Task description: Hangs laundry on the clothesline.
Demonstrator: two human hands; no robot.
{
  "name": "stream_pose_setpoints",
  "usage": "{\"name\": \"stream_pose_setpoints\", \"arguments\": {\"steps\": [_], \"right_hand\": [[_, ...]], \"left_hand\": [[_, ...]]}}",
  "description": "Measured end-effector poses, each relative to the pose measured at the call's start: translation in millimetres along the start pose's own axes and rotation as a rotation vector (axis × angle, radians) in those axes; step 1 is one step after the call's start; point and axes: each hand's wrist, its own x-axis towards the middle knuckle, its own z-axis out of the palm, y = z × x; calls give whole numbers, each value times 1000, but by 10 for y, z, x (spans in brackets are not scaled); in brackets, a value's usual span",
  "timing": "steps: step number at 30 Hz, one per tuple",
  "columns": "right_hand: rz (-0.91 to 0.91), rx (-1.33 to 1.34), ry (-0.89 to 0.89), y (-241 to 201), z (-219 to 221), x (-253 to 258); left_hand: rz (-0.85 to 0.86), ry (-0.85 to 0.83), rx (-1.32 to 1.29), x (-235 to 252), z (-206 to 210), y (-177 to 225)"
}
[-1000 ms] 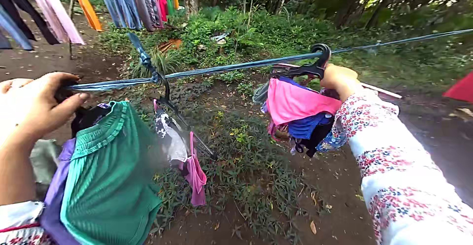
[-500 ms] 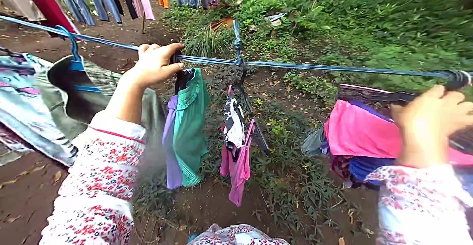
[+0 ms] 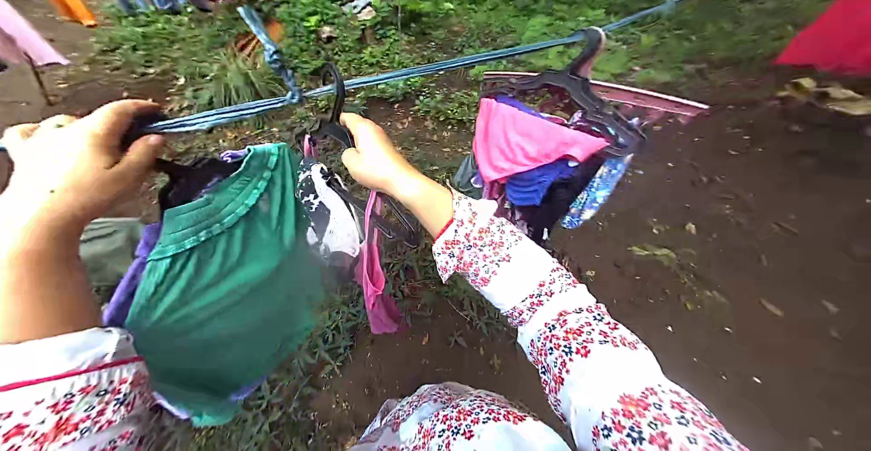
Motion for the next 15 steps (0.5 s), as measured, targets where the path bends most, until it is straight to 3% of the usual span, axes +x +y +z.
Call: {"name": "stream_pose_setpoints", "arguments": {"steps": [3, 7, 15], "right_hand": [[-30, -101, 139, 172, -422, -81], [92, -188, 245, 734, -1045, -27], [175, -413, 318, 1529, -2007, -73]], "left_hand": [[-1, 17, -72, 73, 73, -91], [9, 36, -100, 95, 83, -58], [-67, 21, 13, 97, -37, 107]]}}
